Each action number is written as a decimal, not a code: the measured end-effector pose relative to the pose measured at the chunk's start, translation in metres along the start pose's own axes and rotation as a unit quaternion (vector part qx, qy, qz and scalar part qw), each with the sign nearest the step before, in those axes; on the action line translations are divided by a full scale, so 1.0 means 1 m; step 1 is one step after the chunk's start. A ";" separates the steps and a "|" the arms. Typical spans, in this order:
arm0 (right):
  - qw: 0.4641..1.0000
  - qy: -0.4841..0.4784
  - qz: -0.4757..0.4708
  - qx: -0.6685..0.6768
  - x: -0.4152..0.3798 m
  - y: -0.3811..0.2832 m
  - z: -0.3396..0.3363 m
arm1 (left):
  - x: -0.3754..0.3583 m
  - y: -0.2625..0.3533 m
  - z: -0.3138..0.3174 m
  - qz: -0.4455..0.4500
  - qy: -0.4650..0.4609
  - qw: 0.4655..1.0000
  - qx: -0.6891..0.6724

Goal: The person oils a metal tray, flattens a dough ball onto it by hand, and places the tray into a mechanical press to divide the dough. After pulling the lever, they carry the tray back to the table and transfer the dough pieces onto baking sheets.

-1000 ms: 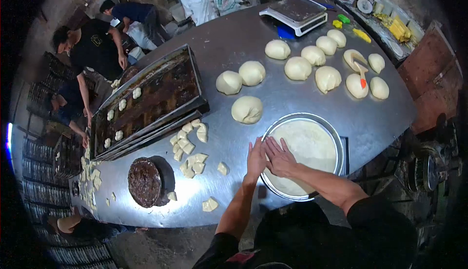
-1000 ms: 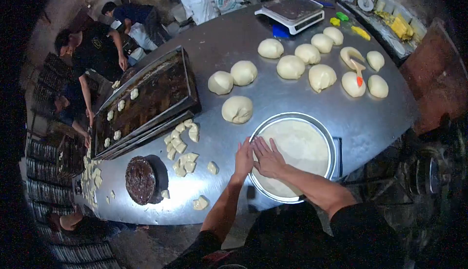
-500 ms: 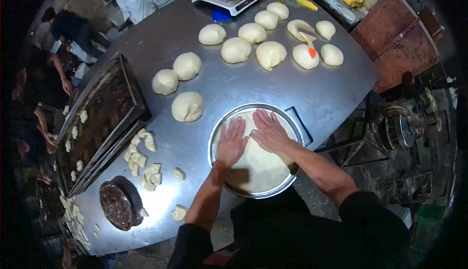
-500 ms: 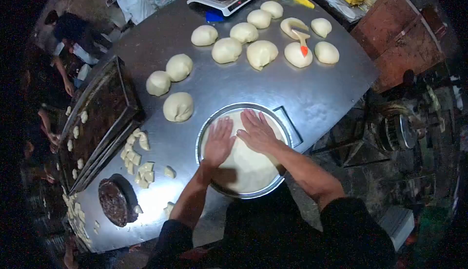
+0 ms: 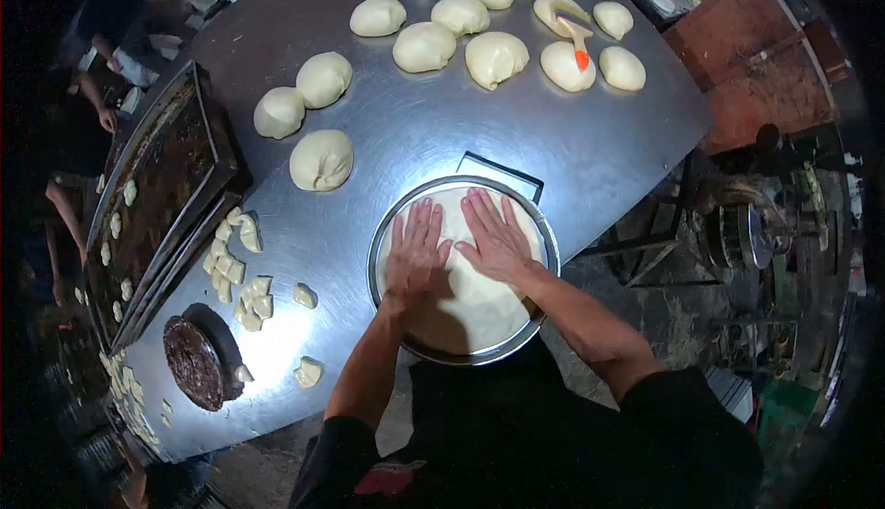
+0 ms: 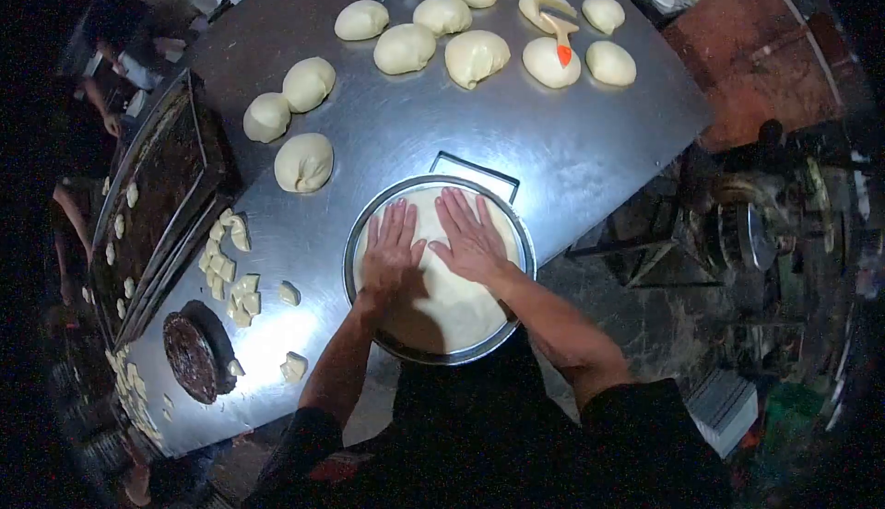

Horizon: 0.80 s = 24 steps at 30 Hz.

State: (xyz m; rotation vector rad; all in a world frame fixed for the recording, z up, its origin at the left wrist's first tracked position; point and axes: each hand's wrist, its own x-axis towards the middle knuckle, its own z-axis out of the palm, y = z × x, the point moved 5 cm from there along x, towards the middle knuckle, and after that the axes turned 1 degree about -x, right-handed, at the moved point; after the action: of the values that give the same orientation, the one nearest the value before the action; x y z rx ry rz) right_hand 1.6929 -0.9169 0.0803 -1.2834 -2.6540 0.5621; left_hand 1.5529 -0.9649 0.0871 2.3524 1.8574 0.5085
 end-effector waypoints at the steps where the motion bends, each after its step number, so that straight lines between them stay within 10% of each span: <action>1: 1.000 -0.009 -0.023 -0.010 0.004 -0.002 -0.001 | -0.006 0.000 0.001 -0.024 0.001 0.999 0.035; 5: 0.987 0.000 0.026 0.158 0.006 0.006 -0.013 | -0.008 -0.010 0.016 -0.036 -0.060 0.997 0.021; 8: 0.995 0.029 0.051 -0.076 -0.030 0.004 0.005 | 0.019 0.011 -0.003 0.110 -0.038 0.993 -0.029; 15: 0.986 -0.070 0.043 0.148 -0.008 0.008 -0.043 | -0.019 0.004 -0.003 -0.046 -0.045 0.997 0.039; 19: 0.996 0.062 0.028 -0.055 -0.026 0.020 -0.019 | 0.012 0.000 0.017 -0.026 -0.123 0.992 0.030; 21: 0.973 -0.068 0.098 0.198 -0.026 0.035 -0.023 | 0.004 0.004 0.025 0.052 -0.121 0.990 0.055; 24: 0.951 0.104 0.187 0.221 -0.056 0.061 -0.080 | 0.002 0.000 0.015 0.039 -0.089 0.995 0.018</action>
State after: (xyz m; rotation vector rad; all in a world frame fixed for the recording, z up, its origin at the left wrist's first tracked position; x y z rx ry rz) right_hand 1.7956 -0.9044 0.1323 -1.5928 -1.9685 0.9446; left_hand 1.5582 -0.9614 0.0735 2.4134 1.7162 0.2628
